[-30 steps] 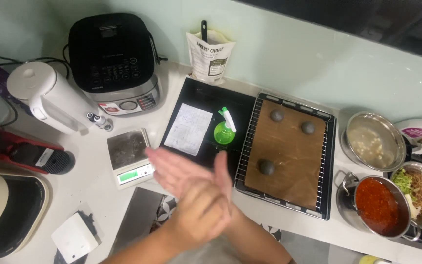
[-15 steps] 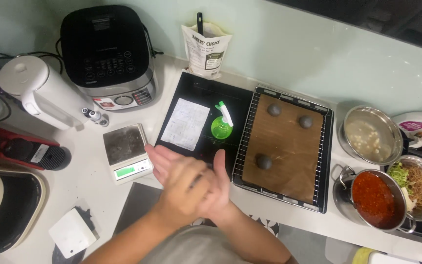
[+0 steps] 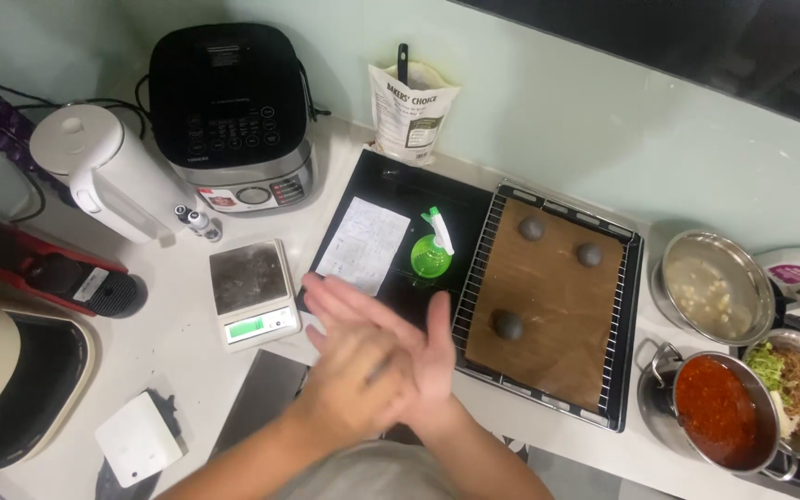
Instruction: The recorder shapes dough into small balls, weighs them on a kitchen scale for consistency, and places them onto a baking tray before putting it in the oven.
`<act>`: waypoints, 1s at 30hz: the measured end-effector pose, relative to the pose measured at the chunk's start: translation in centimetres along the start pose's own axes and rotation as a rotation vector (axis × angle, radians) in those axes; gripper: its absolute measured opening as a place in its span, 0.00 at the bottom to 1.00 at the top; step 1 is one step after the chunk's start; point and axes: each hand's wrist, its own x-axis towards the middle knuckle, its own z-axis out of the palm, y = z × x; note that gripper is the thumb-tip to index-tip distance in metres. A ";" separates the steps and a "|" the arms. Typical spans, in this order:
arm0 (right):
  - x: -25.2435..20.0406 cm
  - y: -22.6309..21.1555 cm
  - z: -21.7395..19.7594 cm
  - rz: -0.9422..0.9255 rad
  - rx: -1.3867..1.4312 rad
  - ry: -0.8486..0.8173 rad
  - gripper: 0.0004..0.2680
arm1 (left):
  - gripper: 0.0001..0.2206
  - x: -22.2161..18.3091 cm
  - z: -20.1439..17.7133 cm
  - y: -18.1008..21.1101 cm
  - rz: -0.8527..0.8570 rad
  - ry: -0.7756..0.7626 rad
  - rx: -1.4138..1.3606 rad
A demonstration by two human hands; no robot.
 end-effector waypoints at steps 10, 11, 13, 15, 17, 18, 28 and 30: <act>0.3 0.0 0.1 0.013 0.055 -0.036 0.43 | 0.13 1.7 -0.4 -0.2 0.016 0.014 0.030; 0.1 0.3 0.1 0.031 0.090 -0.020 0.43 | 0.13 2.4 -0.5 -0.1 0.032 0.023 0.068; 0.6 -0.1 -0.1 0.051 0.031 -0.059 0.44 | 0.13 2.4 -0.4 0.8 0.050 0.030 0.041; 0.9 -0.8 -0.2 0.071 -0.036 -0.103 0.45 | 0.12 2.7 -0.1 1.1 0.074 0.044 0.015; 0.8 -1.1 -0.4 -0.038 0.088 -0.029 0.43 | 0.12 2.8 0.1 0.9 0.056 0.033 -0.065; 0.7 -0.8 -0.2 -0.041 0.092 -0.023 0.43 | 0.12 2.9 0.2 0.7 0.052 0.028 -0.070; 0.2 -0.7 -0.6 -0.014 0.087 -0.007 0.43 | 0.12 2.0 1.5 0.8 0.032 0.012 -0.030; 0.4 -0.9 -0.8 0.008 0.106 0.002 0.43 | 0.13 2.2 1.4 0.6 0.018 0.034 -0.024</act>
